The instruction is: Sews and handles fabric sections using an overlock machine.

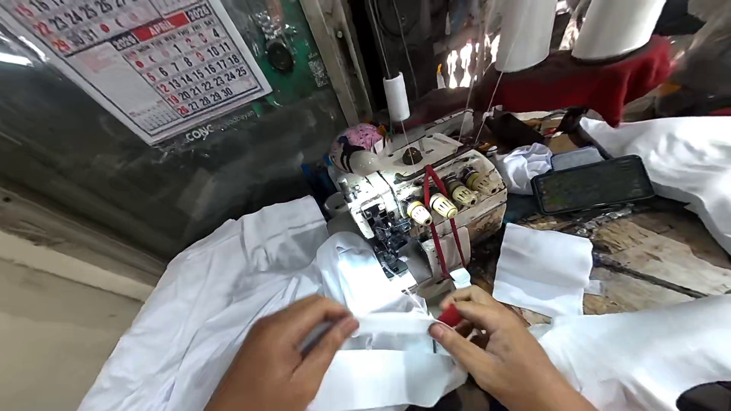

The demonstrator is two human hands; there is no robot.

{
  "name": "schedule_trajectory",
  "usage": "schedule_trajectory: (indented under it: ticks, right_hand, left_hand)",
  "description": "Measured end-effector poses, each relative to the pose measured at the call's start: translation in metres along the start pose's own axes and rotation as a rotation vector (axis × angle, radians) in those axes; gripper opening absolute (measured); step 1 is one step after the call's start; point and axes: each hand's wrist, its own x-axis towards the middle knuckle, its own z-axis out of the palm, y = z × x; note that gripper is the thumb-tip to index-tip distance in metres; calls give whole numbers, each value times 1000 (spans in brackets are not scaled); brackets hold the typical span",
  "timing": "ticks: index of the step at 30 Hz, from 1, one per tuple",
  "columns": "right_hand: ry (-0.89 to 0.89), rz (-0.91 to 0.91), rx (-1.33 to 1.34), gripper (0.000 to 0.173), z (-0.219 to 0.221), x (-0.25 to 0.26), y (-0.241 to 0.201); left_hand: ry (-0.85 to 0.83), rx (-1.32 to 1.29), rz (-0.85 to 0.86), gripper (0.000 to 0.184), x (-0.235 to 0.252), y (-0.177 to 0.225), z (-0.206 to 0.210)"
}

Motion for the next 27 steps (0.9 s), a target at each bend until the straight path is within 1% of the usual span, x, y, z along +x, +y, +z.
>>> schedule_trajectory:
  ticks: [2,3,6,7,9,12,14,16,18,20,22,23,24,25,27]
  right_hand:
    - [-24,33,-2,31,11,12,4]
    - [-19,37,-25,29,16,16,7]
    - [53,-18,-87,26,22,15,13]
    - [70,-45,-87,25,22,12,14]
    - [98,-90,-123,25,24,7,13]
    - [110,-113,-163,24,23,7,5]
    - [92,-96,-136,25,23,9,2]
    - [80,-72,-107,27,24,10,2]
    - [84,-57,-85,29,23,8,0]
    - [85,-10,-61,31,23,8,0]
    - [78,96,-11,31,25,9,3]
    - [45,152,20,34,24,10,2]
    - [-1,199,45,40,22,11,1]
    - [-43,225,69,42,19,12,-1]
    - [-117,240,82,34,14,13,-2]
  left_hand:
    - [148,72,45,19,27,-6,9]
    - [182,68,70,19,38,-13,16]
    - [209,-66,107,23,50,-33,38]
    - [227,-70,110,23,50,-38,45]
    - [250,17,107,25,51,-42,52]
    - [203,172,93,29,56,-34,42]
    - [195,245,136,28,63,-33,39]
    - [200,281,207,27,71,-38,40]
    - [159,291,208,26,74,-36,35]
    - [147,299,199,27,74,-35,33]
    - [171,303,254,24,76,-40,36]
    - [165,301,274,22,77,-42,36]
    - [145,299,270,20,78,-42,34]
    - [113,297,249,19,79,-41,30]
    - [64,295,211,20,79,-38,26]
